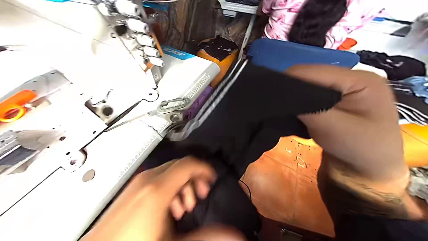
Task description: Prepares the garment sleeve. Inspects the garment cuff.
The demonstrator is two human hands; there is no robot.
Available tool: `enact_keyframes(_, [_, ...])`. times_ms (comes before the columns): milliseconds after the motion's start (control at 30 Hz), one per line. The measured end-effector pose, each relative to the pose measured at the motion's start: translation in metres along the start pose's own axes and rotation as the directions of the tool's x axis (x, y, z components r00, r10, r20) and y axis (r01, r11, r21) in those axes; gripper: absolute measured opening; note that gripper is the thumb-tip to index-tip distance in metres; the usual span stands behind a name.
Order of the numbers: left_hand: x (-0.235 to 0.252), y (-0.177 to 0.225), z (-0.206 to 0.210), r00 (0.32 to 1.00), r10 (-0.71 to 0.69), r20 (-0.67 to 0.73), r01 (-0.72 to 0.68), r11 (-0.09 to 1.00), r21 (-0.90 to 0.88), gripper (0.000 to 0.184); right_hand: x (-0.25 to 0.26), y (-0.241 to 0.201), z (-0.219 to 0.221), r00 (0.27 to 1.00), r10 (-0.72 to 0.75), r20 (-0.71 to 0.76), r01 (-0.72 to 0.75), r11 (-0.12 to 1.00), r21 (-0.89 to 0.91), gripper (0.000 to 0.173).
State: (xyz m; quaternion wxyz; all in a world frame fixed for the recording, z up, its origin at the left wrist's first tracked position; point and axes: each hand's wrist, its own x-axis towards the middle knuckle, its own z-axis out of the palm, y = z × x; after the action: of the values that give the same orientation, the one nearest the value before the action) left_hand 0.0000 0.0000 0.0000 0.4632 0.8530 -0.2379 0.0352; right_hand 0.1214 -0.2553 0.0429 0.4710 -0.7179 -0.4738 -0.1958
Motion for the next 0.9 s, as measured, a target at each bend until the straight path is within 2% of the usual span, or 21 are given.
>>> enact_keyframes(67, [0.046, -0.027, 0.048, 0.996, -0.047, -0.07, 0.059, 0.983, 0.173, 0.062, -0.005, 0.005, -0.017, 0.994, 0.04, -0.1, -0.056, 0.986, -0.156, 0.011])
enact_keyframes(133, [0.089, -0.046, 0.079, 0.984, -0.123, -0.126, 0.135, 0.987, 0.088, 0.06, -0.011, 0.013, -0.021, 0.987, 0.085, -0.138, -0.112, 0.972, -0.208, 0.009])
enact_keyframes(233, [0.135, -0.064, 0.115, 0.975, -0.181, -0.132, 0.18, 0.983, -0.026, 0.04, -0.022, 0.032, -0.028, 0.984, 0.141, -0.106, -0.165, 0.95, -0.264, 0.007])
enact_keyframes(367, [0.154, -0.105, 0.129, 0.966, -0.257, -0.031, 0.259, 0.957, 0.13, 0.016, -0.046, 0.058, -0.062, 0.956, 0.283, -0.081, -0.291, 0.868, -0.402, 0.008])
enact_keyframes(433, [0.146, -0.128, 0.122, 0.974, -0.208, -0.085, 0.222, 0.952, 0.209, 0.012, -0.068, 0.072, -0.081, 0.908, 0.415, -0.064, -0.391, 0.781, -0.486, 0.007])
enact_keyframes(500, [0.14, -0.148, 0.105, 0.968, -0.183, -0.171, 0.221, 0.946, 0.237, 0.013, -0.102, 0.089, -0.099, 0.818, 0.574, 0.024, -0.465, 0.686, -0.56, 0.014])
enact_keyframes(567, [0.146, -0.167, 0.093, 0.962, -0.166, -0.219, 0.228, 0.927, 0.298, 0.012, -0.137, 0.106, -0.117, 0.66, 0.742, 0.115, -0.551, 0.583, -0.597, 0.021])
enact_keyframes(667, [0.173, -0.199, 0.099, 0.983, -0.134, -0.125, 0.177, 0.871, 0.458, 0.017, -0.178, 0.146, -0.118, 0.436, 0.899, 0.048, -0.657, 0.354, -0.666, 0.008])
enact_keyframes(700, [0.185, -0.213, 0.109, 0.989, -0.122, -0.088, 0.15, 0.854, 0.499, 0.018, -0.192, 0.164, -0.116, 0.397, 0.918, 0.0, -0.684, 0.296, -0.667, 0.01])
enact_keyframes(733, [0.199, -0.222, 0.118, 0.988, -0.14, -0.057, 0.149, 0.836, 0.528, 0.02, -0.206, 0.181, -0.114, 0.393, 0.918, -0.056, -0.706, 0.262, -0.657, 0.012])
enact_keyframes(767, [0.215, -0.225, 0.127, 0.98, -0.197, -0.027, 0.181, 0.826, 0.534, 0.023, -0.219, 0.194, -0.112, 0.434, 0.893, -0.118, -0.721, 0.266, -0.64, 0.012])
enact_keyframes(833, [0.244, -0.223, 0.137, 0.962, -0.273, -0.021, 0.251, 0.849, 0.464, 0.028, -0.236, 0.205, -0.111, 0.56, 0.795, -0.234, -0.716, 0.323, -0.619, 0.01])
enact_keyframes(900, [0.255, -0.22, 0.144, 0.977, -0.195, -0.081, 0.211, 0.905, 0.369, 0.027, -0.246, 0.2, -0.112, 0.648, 0.699, -0.302, -0.69, 0.369, -0.623, 0.011])
